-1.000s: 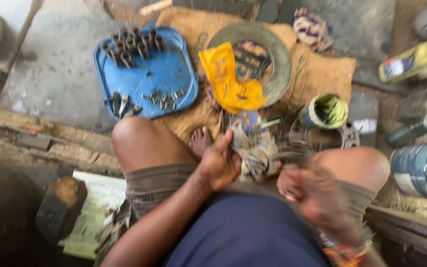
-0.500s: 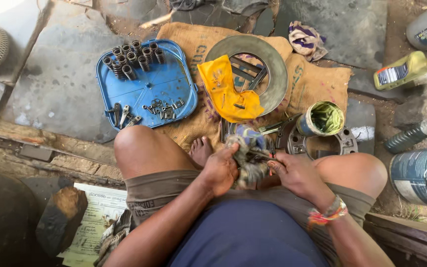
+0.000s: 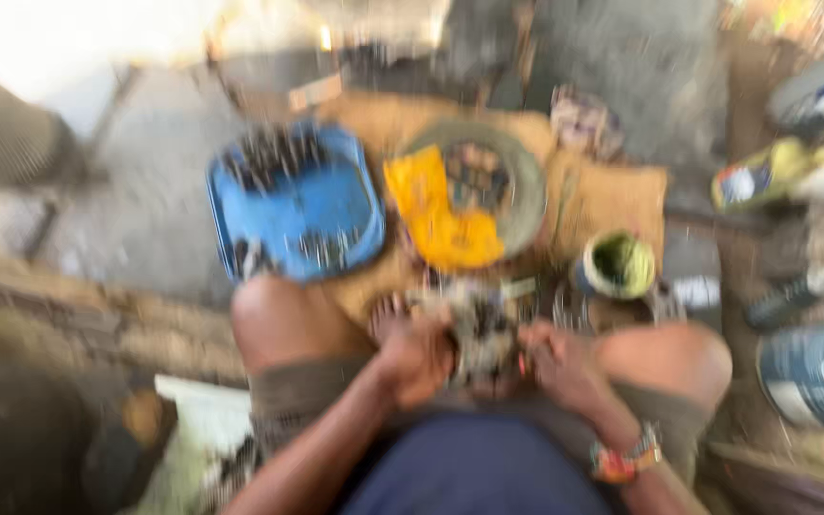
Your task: The person sits on the ground and uses pliers to manipulate small metal components. They then wipe the parts with a cloth and apply a green substance from a can onto a metal piece using their fingers.
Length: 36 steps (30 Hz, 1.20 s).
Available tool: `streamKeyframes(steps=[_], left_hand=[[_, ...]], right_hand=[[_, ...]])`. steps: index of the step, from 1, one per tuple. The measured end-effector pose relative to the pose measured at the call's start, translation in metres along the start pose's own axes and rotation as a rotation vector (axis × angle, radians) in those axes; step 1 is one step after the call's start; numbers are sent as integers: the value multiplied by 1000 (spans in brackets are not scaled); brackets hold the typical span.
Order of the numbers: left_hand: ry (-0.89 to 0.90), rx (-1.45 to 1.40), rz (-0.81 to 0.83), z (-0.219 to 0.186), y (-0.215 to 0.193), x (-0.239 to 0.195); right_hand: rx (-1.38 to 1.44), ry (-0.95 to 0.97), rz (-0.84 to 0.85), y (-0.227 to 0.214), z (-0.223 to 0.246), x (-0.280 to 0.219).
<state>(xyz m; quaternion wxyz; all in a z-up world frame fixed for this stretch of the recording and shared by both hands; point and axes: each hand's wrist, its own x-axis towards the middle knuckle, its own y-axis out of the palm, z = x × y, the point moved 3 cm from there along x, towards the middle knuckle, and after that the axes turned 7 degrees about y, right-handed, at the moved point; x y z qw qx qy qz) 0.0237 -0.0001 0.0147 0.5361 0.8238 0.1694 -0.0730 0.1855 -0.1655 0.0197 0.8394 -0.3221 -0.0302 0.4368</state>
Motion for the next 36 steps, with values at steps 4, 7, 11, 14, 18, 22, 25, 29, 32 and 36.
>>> streamKeyframes(steps=[4,7,11,14,18,22,25,29,32,36], left_hand=[[19,887,-100,-22,6,-14],[154,739,90,-27,21,-20],[219,635,85,-34,31,-22],[317,695,-141,-27,13,-17],[256,832,-236,-10,-31,2],[247,702,-133,6,-62,18],[247,421,-63,17,-66,20],[374,592,-159,0,-43,2],[343,704,-136,-1,-12,-9],[849,1363,-293,-5,10,-29]], right_hand=[[46,194,244,20,-34,11],[227,-69,232,72,-68,27],[320,-179,306,95,-73,49],[349,-163,280,78,-51,36],[99,-142,97,48,-19,20],[101,-348,0,36,1,10],[134,-636,-120,32,8,6],[333,-28,-51,53,-30,27],[459,158,48,54,-51,33],[446,57,173,65,-36,18]])
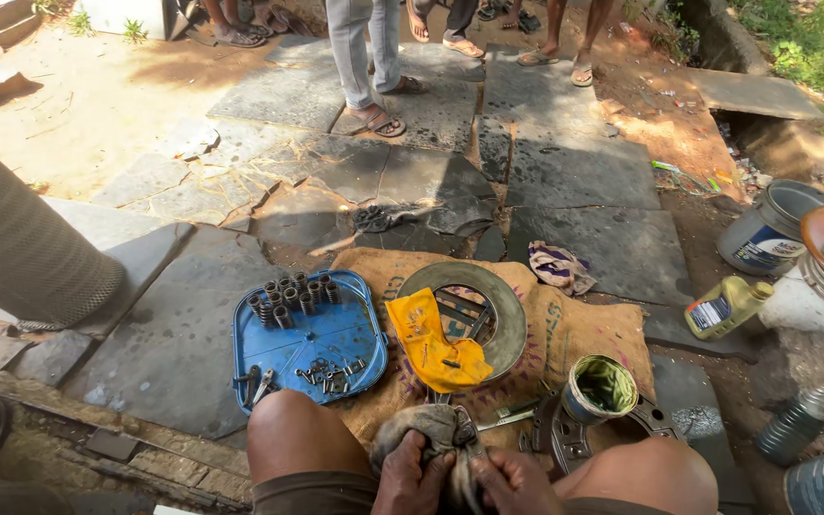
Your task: The person sits on the ground and uses pliers to manipulate small metal components. They then wipe the parts with a cloth and apply a green substance from a can onto a metal piece using their fingers.
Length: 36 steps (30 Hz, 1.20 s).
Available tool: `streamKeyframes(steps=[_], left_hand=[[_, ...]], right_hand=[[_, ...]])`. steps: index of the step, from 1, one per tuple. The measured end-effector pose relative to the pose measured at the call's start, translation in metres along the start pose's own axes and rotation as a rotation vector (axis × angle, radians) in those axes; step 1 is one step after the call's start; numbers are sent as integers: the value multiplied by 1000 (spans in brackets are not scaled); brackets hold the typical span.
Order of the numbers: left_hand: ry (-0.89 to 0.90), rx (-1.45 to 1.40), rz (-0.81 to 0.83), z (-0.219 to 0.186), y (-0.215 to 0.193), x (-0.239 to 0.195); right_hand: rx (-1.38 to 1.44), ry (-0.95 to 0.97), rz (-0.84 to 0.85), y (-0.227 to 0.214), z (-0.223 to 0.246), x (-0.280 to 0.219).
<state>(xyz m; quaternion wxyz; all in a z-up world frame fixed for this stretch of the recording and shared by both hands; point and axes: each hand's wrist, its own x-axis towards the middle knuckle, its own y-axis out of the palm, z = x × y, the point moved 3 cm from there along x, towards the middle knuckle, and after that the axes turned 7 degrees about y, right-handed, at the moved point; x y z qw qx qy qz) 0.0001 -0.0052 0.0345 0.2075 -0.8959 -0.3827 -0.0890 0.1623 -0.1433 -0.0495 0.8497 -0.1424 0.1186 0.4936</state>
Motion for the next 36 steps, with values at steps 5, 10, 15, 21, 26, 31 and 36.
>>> streamKeyframes(steps=[5,10,15,21,26,31,36], left_hand=[[413,345,-291,0,13,-2],[608,509,-214,-4,-2,-3],[305,249,-183,-4,-5,-1],[-196,-784,-65,9,22,8],[-677,-1130,230,33,48,-9],[-463,-917,147,17,33,4],[129,207,115,-46,-9,29]], right_hand=[[143,118,144,16,14,-4],[131,131,171,23,34,-24],[241,54,237,27,59,-40],[-505,-636,9,6,135,-46],[-812,-1018,-95,-22,195,-68],[-657,-680,-61,-15,114,-46],[51,-111,178,4,-3,-20]])
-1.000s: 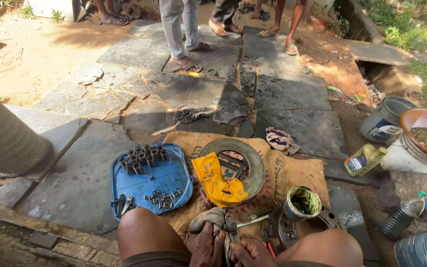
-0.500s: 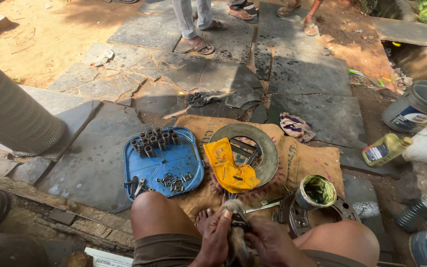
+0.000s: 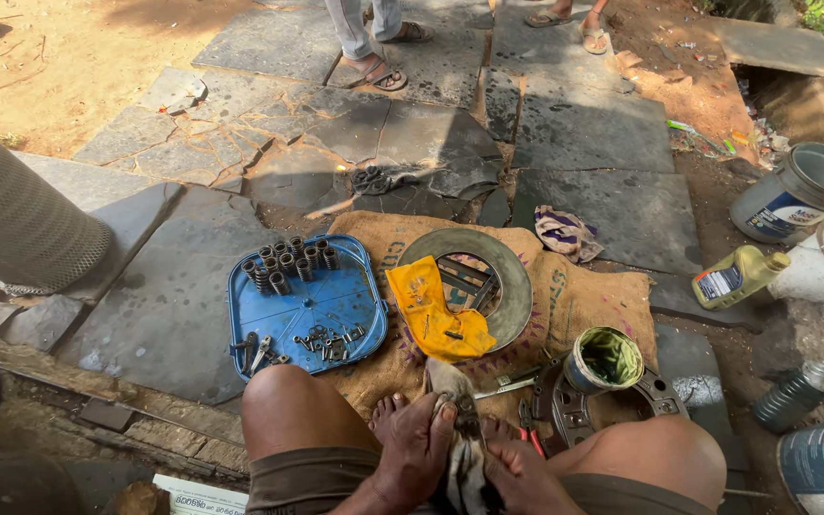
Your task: The person sits on the ground and uses pliers to manipulate small metal components. They then wipe the parts with a cloth and apply a green substance from a can onto a metal piece using their fingers.
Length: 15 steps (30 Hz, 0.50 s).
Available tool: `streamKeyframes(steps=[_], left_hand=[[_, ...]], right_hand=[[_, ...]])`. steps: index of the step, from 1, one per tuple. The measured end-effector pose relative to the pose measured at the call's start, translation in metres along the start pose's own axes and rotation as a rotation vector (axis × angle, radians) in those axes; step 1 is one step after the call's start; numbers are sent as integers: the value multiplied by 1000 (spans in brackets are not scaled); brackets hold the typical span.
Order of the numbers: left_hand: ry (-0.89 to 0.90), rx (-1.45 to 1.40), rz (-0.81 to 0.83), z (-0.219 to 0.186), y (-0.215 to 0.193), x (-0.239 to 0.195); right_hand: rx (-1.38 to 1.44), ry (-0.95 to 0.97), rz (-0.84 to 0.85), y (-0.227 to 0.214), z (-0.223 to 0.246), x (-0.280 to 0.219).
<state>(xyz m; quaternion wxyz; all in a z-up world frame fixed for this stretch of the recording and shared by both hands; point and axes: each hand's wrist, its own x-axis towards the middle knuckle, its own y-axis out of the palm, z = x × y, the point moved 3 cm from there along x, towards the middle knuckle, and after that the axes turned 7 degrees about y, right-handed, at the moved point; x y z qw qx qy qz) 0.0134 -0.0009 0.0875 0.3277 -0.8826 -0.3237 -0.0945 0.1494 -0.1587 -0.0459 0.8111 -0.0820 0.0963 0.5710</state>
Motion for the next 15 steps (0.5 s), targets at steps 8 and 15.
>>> streamKeyframes(steps=[8,15], left_hand=[[-146,-269,-11,-23,0,5],[-846,-1461,226,-1,22,-13]], right_hand=[[-639,-652,-237,-2,125,-28],[-633,-596,-260,-1,157,-31]])
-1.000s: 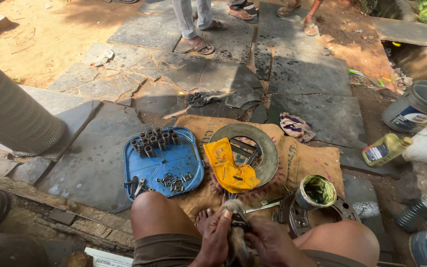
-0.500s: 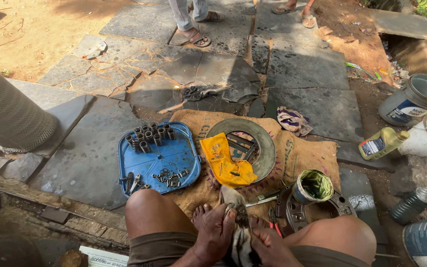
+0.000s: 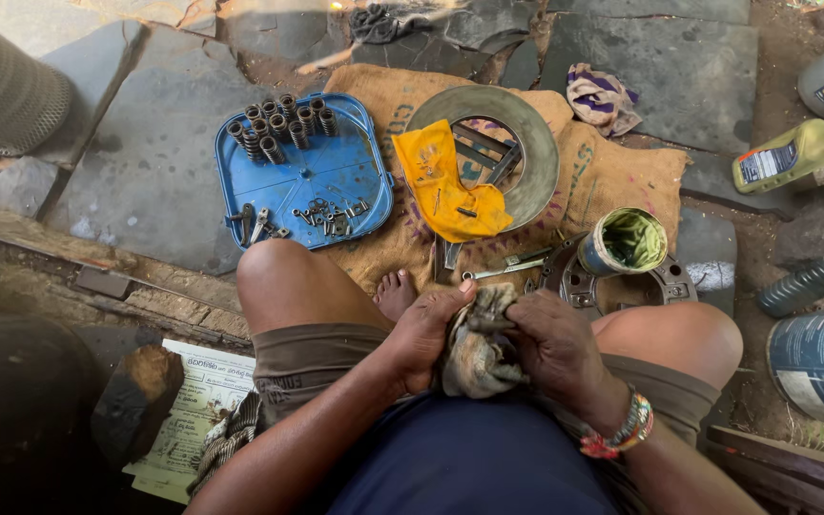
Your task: The person sits on the ground and uses pliers to manipulate small metal components. They then wipe the parts with a cloth and apply a green substance from a can onto a metal piece using their fingers.
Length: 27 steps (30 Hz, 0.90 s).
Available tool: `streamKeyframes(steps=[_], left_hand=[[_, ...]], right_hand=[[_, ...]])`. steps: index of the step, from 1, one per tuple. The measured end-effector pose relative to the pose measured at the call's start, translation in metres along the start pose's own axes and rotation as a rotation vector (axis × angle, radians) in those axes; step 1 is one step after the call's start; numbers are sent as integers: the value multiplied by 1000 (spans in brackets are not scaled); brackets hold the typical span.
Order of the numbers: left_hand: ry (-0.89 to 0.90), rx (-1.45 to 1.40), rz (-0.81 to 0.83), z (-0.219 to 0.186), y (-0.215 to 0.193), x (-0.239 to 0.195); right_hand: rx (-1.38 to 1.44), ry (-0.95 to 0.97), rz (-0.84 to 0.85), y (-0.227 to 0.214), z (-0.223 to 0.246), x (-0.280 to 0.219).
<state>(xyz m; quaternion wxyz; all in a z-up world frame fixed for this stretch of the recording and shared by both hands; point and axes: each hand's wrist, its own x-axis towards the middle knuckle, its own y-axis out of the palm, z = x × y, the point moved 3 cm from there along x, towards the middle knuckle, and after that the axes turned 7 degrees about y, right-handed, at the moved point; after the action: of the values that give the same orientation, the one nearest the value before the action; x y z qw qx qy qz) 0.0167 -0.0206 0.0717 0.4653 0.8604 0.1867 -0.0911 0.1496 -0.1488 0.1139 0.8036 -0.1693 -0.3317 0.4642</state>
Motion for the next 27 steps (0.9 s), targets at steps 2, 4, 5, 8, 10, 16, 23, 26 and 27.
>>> streamKeyframes(steps=[2,4,5,8,10,16,23,26,27], left_hand=[[286,86,30,-13,-5,4],[307,192,-37,-27,-10,-7],[314,250,-62,-36,-9,-12],[376,273,2,-57,0,-27],[317,207,67,-60,3,-32],[219,146,228,-16,17,-13],[484,497,113,-15,25,-13],[648,698,38,-15,16,-8],[614,674,33,-11,11,-3]], right_hand=[[194,490,89,15,-19,-23],[659,647,84,23,-33,-38],[892,720,69,25,-40,-42],[1102,683,52,21,-48,-50],[1169,751,139,14,-50,-55],[1384,950,292,40,-38,-54],[944,924,259,52,-25,-45],[220,454,147,33,-14,-36],[413,607,196,38,-18,-38]])
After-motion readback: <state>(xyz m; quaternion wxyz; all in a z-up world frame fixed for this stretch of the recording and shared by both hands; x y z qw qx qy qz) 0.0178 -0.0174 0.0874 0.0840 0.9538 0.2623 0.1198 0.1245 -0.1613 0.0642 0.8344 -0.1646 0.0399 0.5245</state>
